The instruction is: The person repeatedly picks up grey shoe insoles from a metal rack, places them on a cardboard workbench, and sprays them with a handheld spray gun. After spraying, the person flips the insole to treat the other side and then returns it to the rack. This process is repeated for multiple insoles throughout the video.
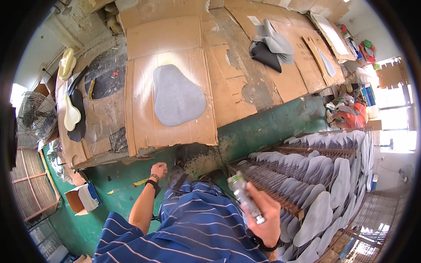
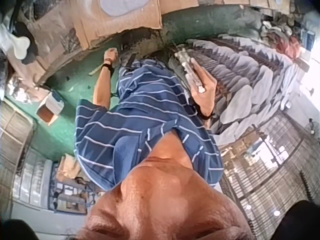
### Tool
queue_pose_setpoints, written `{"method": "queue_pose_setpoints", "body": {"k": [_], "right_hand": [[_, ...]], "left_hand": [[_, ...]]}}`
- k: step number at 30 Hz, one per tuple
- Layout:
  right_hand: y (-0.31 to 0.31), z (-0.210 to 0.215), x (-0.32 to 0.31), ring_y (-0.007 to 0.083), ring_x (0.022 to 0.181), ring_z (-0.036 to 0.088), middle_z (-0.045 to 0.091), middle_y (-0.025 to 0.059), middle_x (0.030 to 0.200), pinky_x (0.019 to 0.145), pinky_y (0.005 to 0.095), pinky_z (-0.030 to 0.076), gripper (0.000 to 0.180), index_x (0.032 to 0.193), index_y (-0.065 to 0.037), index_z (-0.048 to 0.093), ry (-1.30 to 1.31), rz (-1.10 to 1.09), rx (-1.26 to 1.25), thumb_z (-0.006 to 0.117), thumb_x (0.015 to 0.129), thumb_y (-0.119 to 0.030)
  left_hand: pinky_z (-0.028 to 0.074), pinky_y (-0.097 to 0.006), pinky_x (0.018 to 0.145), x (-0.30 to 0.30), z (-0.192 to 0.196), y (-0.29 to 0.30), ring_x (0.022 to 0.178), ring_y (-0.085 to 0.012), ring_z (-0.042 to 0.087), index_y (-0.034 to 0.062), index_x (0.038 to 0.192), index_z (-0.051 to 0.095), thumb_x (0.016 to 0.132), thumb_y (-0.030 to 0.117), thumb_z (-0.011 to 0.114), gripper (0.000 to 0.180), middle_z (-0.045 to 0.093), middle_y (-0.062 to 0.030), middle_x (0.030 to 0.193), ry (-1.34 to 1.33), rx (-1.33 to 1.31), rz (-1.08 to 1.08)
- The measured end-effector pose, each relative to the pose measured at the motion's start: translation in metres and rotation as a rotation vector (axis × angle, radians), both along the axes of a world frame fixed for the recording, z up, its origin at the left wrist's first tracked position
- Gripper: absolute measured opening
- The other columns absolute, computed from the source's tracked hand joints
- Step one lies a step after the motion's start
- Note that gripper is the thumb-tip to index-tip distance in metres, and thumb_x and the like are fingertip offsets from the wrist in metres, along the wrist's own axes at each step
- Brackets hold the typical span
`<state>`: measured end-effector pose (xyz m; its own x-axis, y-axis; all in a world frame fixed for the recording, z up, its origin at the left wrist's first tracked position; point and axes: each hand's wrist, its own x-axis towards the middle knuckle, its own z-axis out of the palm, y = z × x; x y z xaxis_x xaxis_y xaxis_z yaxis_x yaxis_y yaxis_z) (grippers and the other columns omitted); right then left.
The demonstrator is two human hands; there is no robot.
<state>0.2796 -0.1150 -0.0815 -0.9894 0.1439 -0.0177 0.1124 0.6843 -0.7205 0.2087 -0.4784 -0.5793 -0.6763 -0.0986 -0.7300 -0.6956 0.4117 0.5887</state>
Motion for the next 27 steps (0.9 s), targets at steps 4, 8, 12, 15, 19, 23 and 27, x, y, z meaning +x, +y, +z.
{"method": "queue_pose_setpoints", "body": {"k": [4, 8, 12, 15, 19, 23, 27], "right_hand": [[-0.016, 0.006, -0.005, 0.0248, 0.075, 0.068, 0.069, 0.0180, 0.087, 0.072, 0.0316, 0.051, 0.049, 0.125, 0.007, 0.067, -0.107, -0.011, -0.156, 0.075, 0.077, 0.003], [-0.012, 0.009, -0.010, 0.0248, 0.075, 0.068, 0.069, 0.0181, 0.089, 0.070, 0.0310, 0.051, 0.049, 0.125, 0.008, 0.066, -0.057, -0.069, -0.131, 0.075, 0.078, 0.001], [-0.004, 0.011, -0.003, 0.0280, 0.074, 0.069, 0.070, 0.0196, 0.090, 0.070, 0.0327, 0.053, 0.053, 0.128, 0.007, 0.066, -0.037, -0.164, -0.027, 0.075, 0.076, 0.004], [-0.001, 0.015, 0.001, 0.0276, 0.074, 0.069, 0.070, 0.0190, 0.090, 0.071, 0.0321, 0.053, 0.055, 0.129, 0.005, 0.066, -0.070, -0.140, -0.072, 0.075, 0.075, 0.005], [-0.012, 0.015, -0.004, 0.0260, 0.074, 0.068, 0.069, 0.0187, 0.088, 0.071, 0.0313, 0.052, 0.053, 0.127, 0.008, 0.066, -0.016, -0.124, -0.087, 0.075, 0.075, 0.002], [-0.019, 0.013, -0.013, 0.0281, 0.072, 0.068, 0.069, 0.0191, 0.087, 0.070, 0.0312, 0.052, 0.058, 0.125, 0.007, 0.067, 0.018, -0.053, -0.091, 0.077, 0.068, 0.003], [-0.025, 0.013, -0.019, 0.0297, 0.070, 0.068, 0.069, 0.0183, 0.085, 0.068, 0.0313, 0.052, 0.059, 0.123, 0.006, 0.068, 0.054, -0.082, -0.100, 0.078, 0.065, 0.003]], "left_hand": [[0.056, -0.032, 0.066, -0.036, 0.046, 0.025, 0.070, -0.0164, 0.072, 0.0053, 0.103, 0.076, 0.093, 0.031, 0.070, 0.028, 0.074, -0.0069, 0.075, 0.305, 0.004, 0.019], [0.055, -0.036, 0.067, -0.091, 0.066, 0.047, 0.070, -0.0201, 0.070, 0.0020, 0.102, 0.073, 0.093, 0.031, 0.071, 0.030, 0.073, -0.0091, 0.079, 0.629, -0.193, -0.007], [0.051, -0.046, 0.087, -0.173, 0.102, 0.078, 0.099, -0.0338, 0.063, 0.0087, 0.108, 0.075, 0.084, 0.032, 0.078, 0.033, 0.067, -0.0126, 0.096, 0.732, -0.513, -0.050], [0.051, -0.045, 0.084, -0.202, 0.096, 0.087, 0.100, -0.0327, 0.060, 0.0125, 0.112, 0.075, 0.076, 0.025, 0.085, 0.039, 0.062, -0.0109, 0.100, 0.893, -0.736, -0.086], [0.052, -0.045, 0.085, -0.211, 0.090, 0.084, 0.101, -0.0329, 0.061, 0.0151, 0.112, 0.076, 0.071, 0.022, 0.088, 0.043, 0.062, -0.0101, 0.102, 0.882, -0.741, -0.167], [0.052, -0.044, 0.085, -0.211, 0.091, 0.087, 0.101, -0.0313, 0.062, 0.0178, 0.113, 0.076, 0.071, 0.021, 0.087, 0.044, 0.062, -0.0096, 0.105, 0.824, -0.685, -0.133], [0.053, -0.044, 0.084, -0.209, 0.103, 0.097, 0.100, -0.0294, 0.064, 0.0187, 0.117, 0.073, 0.071, 0.020, 0.087, 0.049, 0.062, -0.0086, 0.105, 0.720, -0.591, -0.012]]}}
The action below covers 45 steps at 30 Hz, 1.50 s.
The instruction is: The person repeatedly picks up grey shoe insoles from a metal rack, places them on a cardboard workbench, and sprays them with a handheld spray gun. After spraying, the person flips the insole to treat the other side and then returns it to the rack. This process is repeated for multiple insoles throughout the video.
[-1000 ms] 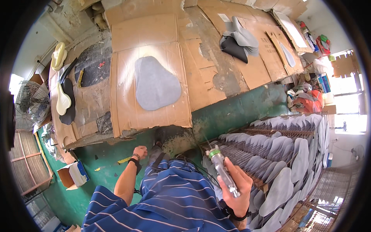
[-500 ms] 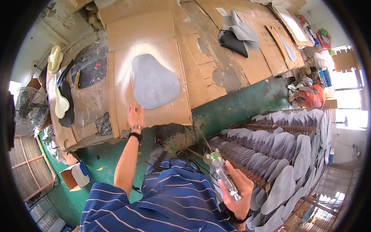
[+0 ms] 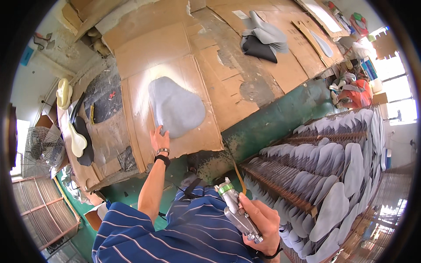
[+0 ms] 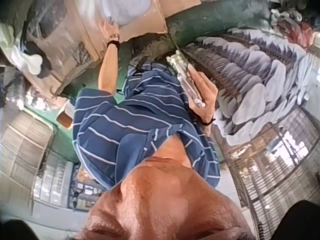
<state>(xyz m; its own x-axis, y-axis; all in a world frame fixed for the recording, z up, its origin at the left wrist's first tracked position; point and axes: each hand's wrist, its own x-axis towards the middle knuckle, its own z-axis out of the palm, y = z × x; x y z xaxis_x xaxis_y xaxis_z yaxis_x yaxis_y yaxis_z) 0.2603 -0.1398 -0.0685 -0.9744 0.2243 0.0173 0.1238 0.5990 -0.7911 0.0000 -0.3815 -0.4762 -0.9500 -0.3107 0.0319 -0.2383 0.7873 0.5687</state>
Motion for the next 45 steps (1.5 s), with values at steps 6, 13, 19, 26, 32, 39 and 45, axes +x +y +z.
{"method": "queue_pose_setpoints", "body": {"k": [6, 13, 19, 26, 32, 39, 45], "right_hand": [[-0.002, -0.002, 0.009, 0.0284, 0.071, 0.068, 0.069, 0.0189, 0.087, 0.068, 0.0316, 0.051, 0.056, 0.123, 0.007, 0.068, -0.002, -0.026, -0.024, 0.079, 0.068, 0.001], [0.000, -0.021, 0.038, 0.0324, 0.079, 0.071, 0.072, 0.0175, 0.095, 0.070, 0.0324, 0.054, 0.061, 0.131, 0.001, 0.066, -0.011, -0.160, -0.056, 0.081, 0.072, 0.005], [0.023, -0.037, 0.095, 0.0354, 0.088, 0.070, 0.071, 0.0190, 0.107, 0.077, 0.0375, 0.056, 0.070, 0.137, -0.001, 0.060, -0.039, -0.264, -0.083, 0.074, 0.070, 0.008], [0.023, -0.061, 0.168, 0.0375, 0.089, 0.066, 0.065, 0.0134, 0.097, 0.075, 0.0448, 0.055, 0.072, 0.141, -0.005, 0.055, -0.016, -0.415, -0.075, 0.067, 0.070, 0.003], [0.015, -0.089, 0.212, 0.0411, 0.094, 0.066, 0.066, 0.0159, 0.103, 0.077, 0.0479, 0.054, 0.067, 0.140, -0.005, 0.055, -0.071, -0.614, -0.116, 0.064, 0.074, -0.001], [0.005, -0.109, 0.270, 0.0422, 0.102, 0.065, 0.067, 0.0185, 0.118, 0.087, 0.0490, 0.054, 0.068, 0.145, -0.006, 0.052, -0.117, -0.873, -0.162, 0.063, 0.078, -0.007], [0.015, -0.100, 0.298, 0.0401, 0.103, 0.067, 0.069, 0.0188, 0.120, 0.087, 0.0471, 0.055, 0.058, 0.141, -0.012, 0.059, -0.246, -1.043, -0.261, 0.069, 0.084, -0.019]], "left_hand": [[0.054, -0.039, 0.077, 0.003, 0.002, 0.005, 0.087, -0.0229, 0.065, 0.0185, 0.130, 0.065, 0.076, 0.007, 0.079, 0.057, 0.064, -0.0076, 0.103, -0.003, 0.434, 0.135], [0.053, -0.031, 0.071, -0.057, 0.091, 0.043, 0.084, -0.0191, 0.066, 0.0034, 0.138, 0.055, 0.081, -0.004, 0.071, 0.060, 0.068, -0.0073, 0.103, 0.047, 1.517, 0.145], [0.054, -0.033, 0.090, -0.059, 0.288, 0.121, 0.101, -0.0194, 0.065, 0.0019, 0.128, 0.059, 0.083, -0.006, 0.068, 0.046, 0.068, -0.0070, 0.111, 0.257, 1.554, -0.432], [0.047, -0.052, 0.108, -0.043, 0.389, 0.184, 0.125, -0.0346, 0.059, -0.0034, 0.144, 0.047, 0.089, 0.013, 0.062, 0.059, 0.059, -0.0193, 0.136, -0.001, 1.725, -0.690], [0.043, -0.051, 0.111, 0.010, 0.436, 0.329, 0.124, -0.0339, 0.059, -0.0070, 0.141, 0.049, 0.090, 0.017, 0.058, 0.057, 0.063, -0.0190, 0.132, -0.312, 1.821, -1.022], [0.047, -0.054, 0.108, 0.134, 0.491, 0.568, 0.120, -0.0361, 0.063, -0.0039, 0.134, 0.055, 0.086, 0.014, 0.059, 0.052, 0.065, -0.0183, 0.130, -0.791, 1.760, -1.378], [0.048, -0.055, 0.106, 0.243, 0.562, 0.776, 0.116, -0.0369, 0.064, -0.0019, 0.123, 0.059, 0.084, 0.013, 0.057, 0.042, 0.067, -0.0163, 0.122, -1.096, 1.691, -1.688]]}}
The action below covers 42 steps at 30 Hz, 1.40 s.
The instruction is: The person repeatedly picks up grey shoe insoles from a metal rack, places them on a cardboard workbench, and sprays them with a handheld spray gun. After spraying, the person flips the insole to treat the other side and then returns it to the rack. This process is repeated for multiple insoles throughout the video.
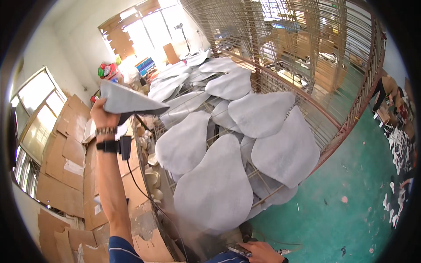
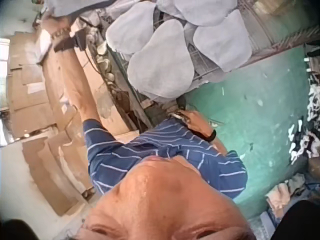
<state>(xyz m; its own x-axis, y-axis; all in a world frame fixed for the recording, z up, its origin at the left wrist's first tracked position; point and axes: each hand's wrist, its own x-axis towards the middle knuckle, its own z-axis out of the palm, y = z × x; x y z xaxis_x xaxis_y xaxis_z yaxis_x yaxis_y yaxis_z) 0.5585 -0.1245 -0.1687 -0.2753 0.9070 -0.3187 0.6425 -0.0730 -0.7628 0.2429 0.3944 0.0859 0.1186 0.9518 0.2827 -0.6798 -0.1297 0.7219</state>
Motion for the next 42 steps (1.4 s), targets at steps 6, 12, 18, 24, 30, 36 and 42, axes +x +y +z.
{"method": "queue_pose_setpoints", "body": {"k": [6, 12, 18, 24, 30, 36, 42], "right_hand": [[0.009, -0.005, 0.023, 0.0481, 0.115, 0.062, 0.065, 0.0256, 0.130, 0.098, 0.0480, 0.051, 0.044, 0.137, -0.008, 0.061, 0.185, -0.218, 0.035, 0.054, 0.094, -0.010], [0.017, -0.039, 0.032, 0.0495, 0.108, 0.064, 0.067, 0.0276, 0.122, 0.091, 0.0511, 0.053, 0.043, 0.134, -0.007, 0.063, 0.223, -0.194, 0.008, 0.055, 0.092, -0.011], [0.008, -0.081, 0.035, 0.0427, 0.096, 0.069, 0.072, 0.0216, 0.109, 0.085, 0.0504, 0.055, 0.048, 0.134, -0.012, 0.064, -0.152, -0.164, 0.213, 0.065, 0.087, -0.021], [-0.005, -0.045, 0.009, 0.0488, 0.075, 0.066, 0.068, 0.0276, 0.081, 0.068, 0.0560, 0.054, 0.026, 0.103, -0.004, 0.071, -0.085, -0.282, 0.036, 0.063, 0.081, -0.017], [-0.031, -0.108, 0.010, 0.0481, 0.073, 0.066, 0.068, 0.0269, 0.078, 0.065, 0.0560, 0.053, 0.021, 0.084, -0.003, 0.074, -0.142, -0.460, 0.219, 0.067, 0.080, -0.022], [-0.026, -0.057, -0.006, 0.0495, 0.071, 0.064, 0.067, 0.0271, 0.077, 0.064, 0.0551, 0.053, 0.020, 0.078, -0.002, 0.074, -0.058, -0.418, 0.352, 0.067, 0.080, -0.021], [-0.053, -0.096, 0.006, 0.0470, 0.074, 0.065, 0.067, 0.0269, 0.081, 0.065, 0.0525, 0.050, 0.022, 0.096, 0.000, 0.070, -0.021, -0.531, 0.285, 0.067, 0.077, -0.013]], "left_hand": [[0.047, -0.058, 0.103, 0.041, -0.064, 0.134, 0.116, -0.0354, 0.062, 0.0006, 0.127, 0.058, 0.091, 0.026, 0.061, 0.044, 0.065, -0.0156, 0.125, 0.140, -0.097, -0.080], [0.056, -0.044, 0.067, 0.018, -0.185, 0.179, 0.093, -0.0242, 0.066, 0.0028, 0.127, 0.061, 0.090, 0.073, 0.061, 0.079, 0.066, -0.0105, 0.103, 1.166, -0.395, 0.386], [0.052, -0.036, 0.085, 0.064, -0.112, 0.105, 0.102, -0.0168, 0.061, 0.0048, 0.139, 0.054, 0.095, 0.047, 0.069, 0.063, 0.065, -0.0056, 0.113, 1.182, 0.069, 0.195], [0.052, -0.031, 0.091, 0.036, 0.093, -0.034, 0.109, -0.0171, 0.063, 0.0021, 0.138, 0.059, 0.093, 0.024, 0.076, 0.053, 0.067, -0.0095, 0.117, 1.268, 0.600, 0.257], [0.055, -0.034, 0.088, 0.111, 0.224, -0.120, 0.108, -0.0177, 0.063, -0.0009, 0.135, 0.059, 0.089, 0.018, 0.075, 0.053, 0.066, -0.0116, 0.118, 1.075, 1.095, 0.444], [0.045, -0.043, 0.109, 0.213, 0.307, -0.172, 0.130, -0.0316, 0.056, -0.0007, 0.146, 0.048, 0.089, 0.027, 0.071, 0.068, 0.056, -0.0219, 0.141, 0.965, 1.619, 0.587], [0.038, -0.045, 0.119, 0.395, 0.327, -0.192, 0.144, -0.0410, 0.039, -0.0019, 0.155, 0.030, 0.085, 0.024, 0.068, 0.084, 0.040, -0.0270, 0.153, 0.812, 1.728, 0.457]]}}
